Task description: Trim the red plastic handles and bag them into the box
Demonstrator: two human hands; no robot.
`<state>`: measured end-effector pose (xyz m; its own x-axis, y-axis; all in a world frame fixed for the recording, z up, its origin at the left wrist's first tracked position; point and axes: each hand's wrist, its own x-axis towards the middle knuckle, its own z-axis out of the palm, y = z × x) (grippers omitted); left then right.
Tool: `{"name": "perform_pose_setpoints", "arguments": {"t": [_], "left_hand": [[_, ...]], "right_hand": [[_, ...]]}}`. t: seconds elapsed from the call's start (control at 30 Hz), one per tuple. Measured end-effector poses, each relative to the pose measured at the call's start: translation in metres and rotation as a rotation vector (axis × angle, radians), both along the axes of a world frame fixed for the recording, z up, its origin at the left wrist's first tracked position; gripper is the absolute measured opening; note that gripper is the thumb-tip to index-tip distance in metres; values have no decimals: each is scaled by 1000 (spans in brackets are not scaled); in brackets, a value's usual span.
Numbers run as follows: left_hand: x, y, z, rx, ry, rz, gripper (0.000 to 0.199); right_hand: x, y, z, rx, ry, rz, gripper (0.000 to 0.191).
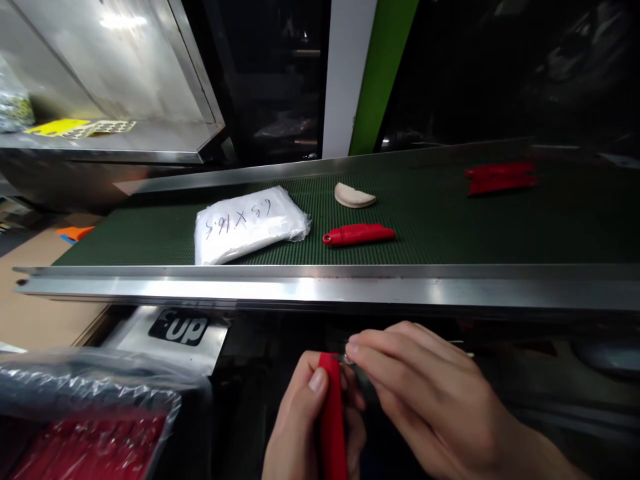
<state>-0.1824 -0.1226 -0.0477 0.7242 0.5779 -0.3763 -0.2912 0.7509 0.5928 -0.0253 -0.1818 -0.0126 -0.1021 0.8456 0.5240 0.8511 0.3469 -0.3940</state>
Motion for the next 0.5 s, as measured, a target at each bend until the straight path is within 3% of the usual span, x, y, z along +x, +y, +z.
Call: {"name": "perform_pose_setpoints", "arguments": {"t": [0.5], "left_hand": [[-2,-2,3,-4,75,11,36]], "right_hand": [[-3,-4,-3,9,-13,7,31]]}}
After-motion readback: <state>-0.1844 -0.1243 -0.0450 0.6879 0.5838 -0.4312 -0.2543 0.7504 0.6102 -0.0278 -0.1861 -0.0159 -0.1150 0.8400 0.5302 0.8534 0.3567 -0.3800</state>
